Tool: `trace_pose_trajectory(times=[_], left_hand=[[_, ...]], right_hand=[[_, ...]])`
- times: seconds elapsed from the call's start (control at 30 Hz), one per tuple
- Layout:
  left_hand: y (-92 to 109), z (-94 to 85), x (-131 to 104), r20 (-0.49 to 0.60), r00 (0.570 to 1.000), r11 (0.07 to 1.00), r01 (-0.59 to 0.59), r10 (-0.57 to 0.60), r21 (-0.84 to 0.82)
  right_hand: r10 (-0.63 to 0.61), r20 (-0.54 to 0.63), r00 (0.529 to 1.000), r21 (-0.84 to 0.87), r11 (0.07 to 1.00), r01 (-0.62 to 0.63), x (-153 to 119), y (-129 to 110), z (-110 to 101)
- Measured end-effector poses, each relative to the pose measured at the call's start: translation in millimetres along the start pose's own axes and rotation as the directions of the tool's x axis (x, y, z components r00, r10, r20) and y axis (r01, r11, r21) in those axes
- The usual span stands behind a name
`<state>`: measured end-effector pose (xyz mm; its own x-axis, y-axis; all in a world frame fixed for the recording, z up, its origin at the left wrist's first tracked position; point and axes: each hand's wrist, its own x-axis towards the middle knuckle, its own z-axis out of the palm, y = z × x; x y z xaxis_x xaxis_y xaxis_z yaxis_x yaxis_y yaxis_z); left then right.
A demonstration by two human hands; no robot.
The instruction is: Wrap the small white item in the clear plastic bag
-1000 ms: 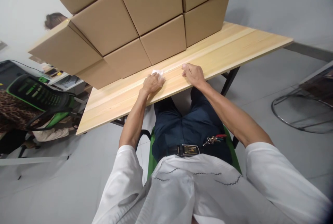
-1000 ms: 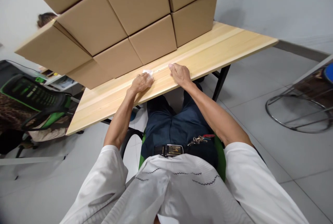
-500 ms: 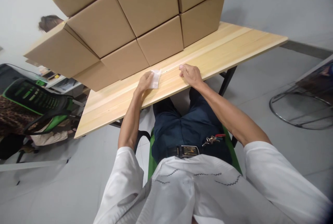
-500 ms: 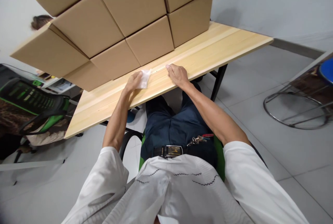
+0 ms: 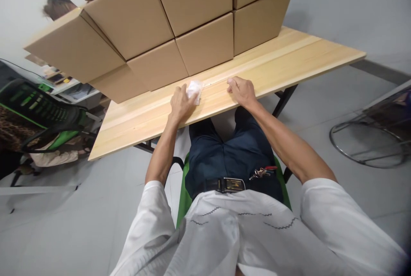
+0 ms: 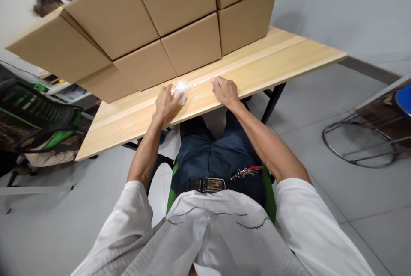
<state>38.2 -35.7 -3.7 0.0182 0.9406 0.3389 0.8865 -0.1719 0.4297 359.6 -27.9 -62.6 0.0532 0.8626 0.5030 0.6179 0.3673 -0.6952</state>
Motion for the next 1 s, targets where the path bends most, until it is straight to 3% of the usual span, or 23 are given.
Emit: trace_pose_trajectory(times=[0.1, 0.2, 0.37, 0.5, 0.6, 0.7, 0.77, 0.87, 0.93, 1.0], left_hand=[[20.3, 1.0, -7.6, 0.095, 0.995, 0.98, -0.027, 0.009, 0.196], [19.7, 4.7, -7.0, 0.139, 0.99, 0.972, -0.042, 0.01, 0.23], [-3.5, 14.9, 4.8, 0.192, 0.964, 0.98, -0.194, 0.183, 0.041], [-10.2, 17.2, 14.9, 0.263, 0.888, 0.925, -0.345, 0.376, -0.159], [-7.4, 20.4, 16.0, 0.302, 0.851, 0.892, -0.348, 0.429, -0.289], [-5.2, 25.6, 12.8, 0.31, 0.853, 0.859, -0.263, 0.419, -0.439], [-7.1, 26.4, 12.6, 0.243, 0.902, 0.838, -0.194, 0.357, -0.51], [-15.8, 20.1, 19.9, -0.032, 0.995, 0.788, -0.094, 0.094, -0.609], [-23.0, 12.4, 27.2, -0.214, 0.962, 0.707, -0.032, -0.17, -0.707], [-27.7, 5.7, 31.2, -0.296, 0.881, 0.634, 0.005, -0.369, -0.774]], right_hand=[[0.006, 0.002, 1.0, -0.031, 0.999, -0.006, -0.5, -3.4, -0.7], [0.018, 0.012, 1.0, -0.058, 0.998, -0.017, -1.1, -8.4, -0.8], [0.017, 0.011, 1.0, -0.032, 0.999, -0.017, -2.1, -14.3, -2.6], [0.011, 0.0, 1.0, -0.017, 1.0, -0.011, -2.0, -13.6, -2.6], [0.005, -0.012, 1.0, -0.021, 1.0, -0.006, -1.9, -11.5, -2.1], [0.008, -0.024, 1.0, -0.02, 1.0, -0.008, -2.1, -10.0, -1.9], [0.022, -0.041, 0.999, 0.006, 1.0, -0.022, -2.2, -9.7, -1.7], [0.055, -0.062, 0.997, 0.078, 0.996, -0.05, -1.9, -9.8, -1.1], [0.07, -0.068, 0.995, 0.105, 0.992, -0.062, -1.7, -10.4, -1.0], [0.068, -0.073, 0.995, 0.102, 0.993, -0.06, -1.9, -11.3, -1.5]])
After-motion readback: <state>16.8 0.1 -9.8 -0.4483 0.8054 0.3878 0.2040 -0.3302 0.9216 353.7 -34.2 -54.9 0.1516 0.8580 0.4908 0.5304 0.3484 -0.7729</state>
